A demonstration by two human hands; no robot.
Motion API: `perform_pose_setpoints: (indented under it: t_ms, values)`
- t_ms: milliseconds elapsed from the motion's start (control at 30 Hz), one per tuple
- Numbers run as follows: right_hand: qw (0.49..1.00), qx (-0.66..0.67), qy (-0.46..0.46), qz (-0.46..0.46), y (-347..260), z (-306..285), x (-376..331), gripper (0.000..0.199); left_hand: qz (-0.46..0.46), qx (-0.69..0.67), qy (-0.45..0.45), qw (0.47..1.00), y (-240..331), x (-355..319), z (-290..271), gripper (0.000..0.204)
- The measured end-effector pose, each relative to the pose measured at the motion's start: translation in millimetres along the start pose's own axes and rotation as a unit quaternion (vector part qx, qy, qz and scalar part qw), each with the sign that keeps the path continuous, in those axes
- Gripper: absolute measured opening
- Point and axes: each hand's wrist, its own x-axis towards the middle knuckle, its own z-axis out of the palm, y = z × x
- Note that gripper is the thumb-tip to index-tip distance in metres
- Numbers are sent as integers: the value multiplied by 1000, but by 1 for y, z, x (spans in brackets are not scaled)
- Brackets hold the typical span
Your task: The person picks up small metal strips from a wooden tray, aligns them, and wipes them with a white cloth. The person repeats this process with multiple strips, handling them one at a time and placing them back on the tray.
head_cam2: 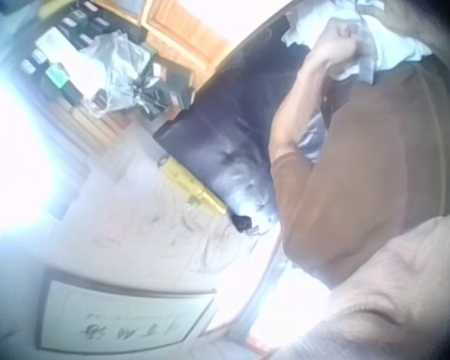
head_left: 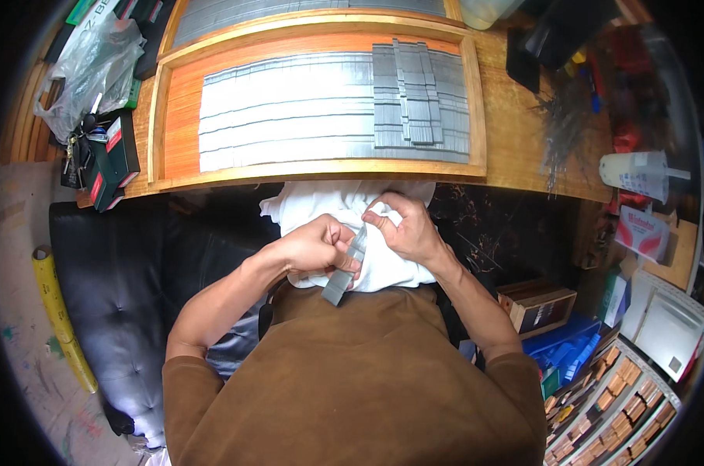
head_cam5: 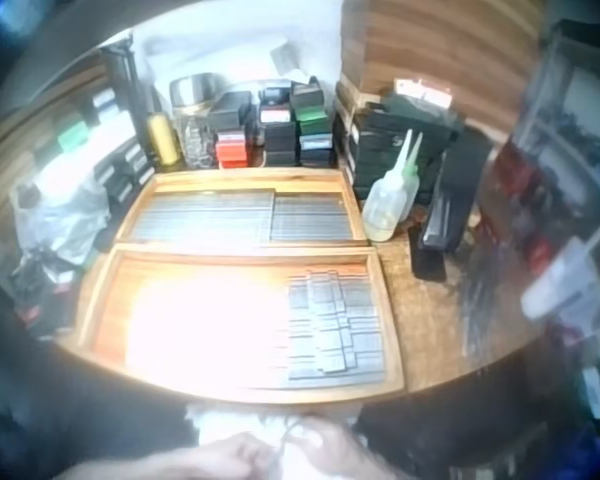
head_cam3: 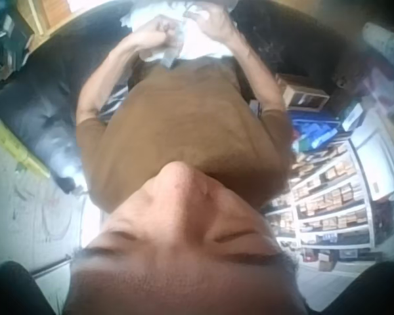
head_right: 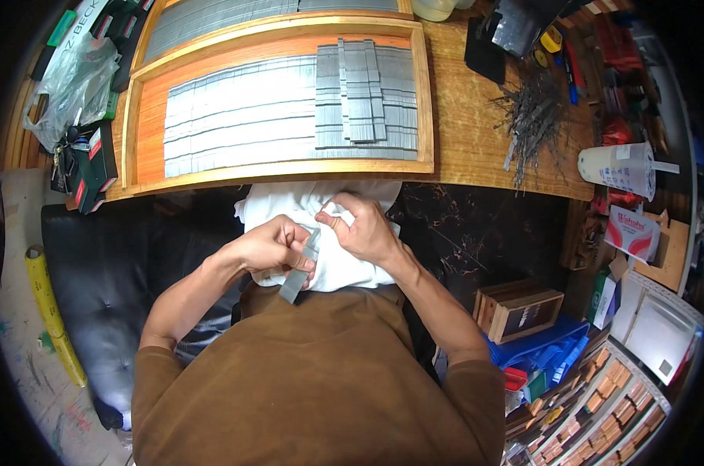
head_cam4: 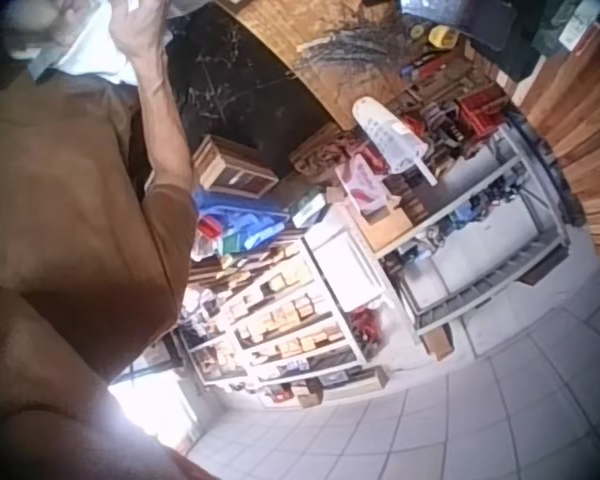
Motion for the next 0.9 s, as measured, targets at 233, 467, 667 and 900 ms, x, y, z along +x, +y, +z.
perform_pose_setpoints:
  t_ms: [233,467,667,900]
  values:
    - [984,115,91,103,20,-12,-4,27,79,-108,-26,991,12,-38,4,16]
    - [986,-13,125,107,-32,-27,-41,53,111,-154,153,970,4,-24,22,21]
    - [981,122,27,149,-46,-55,-63,34,175,-233,227,929,-6,-16,29,24]
    - [897,414,-6,156,-29,-11,-65,53,293,-276,289,868,-22,18,56,17]
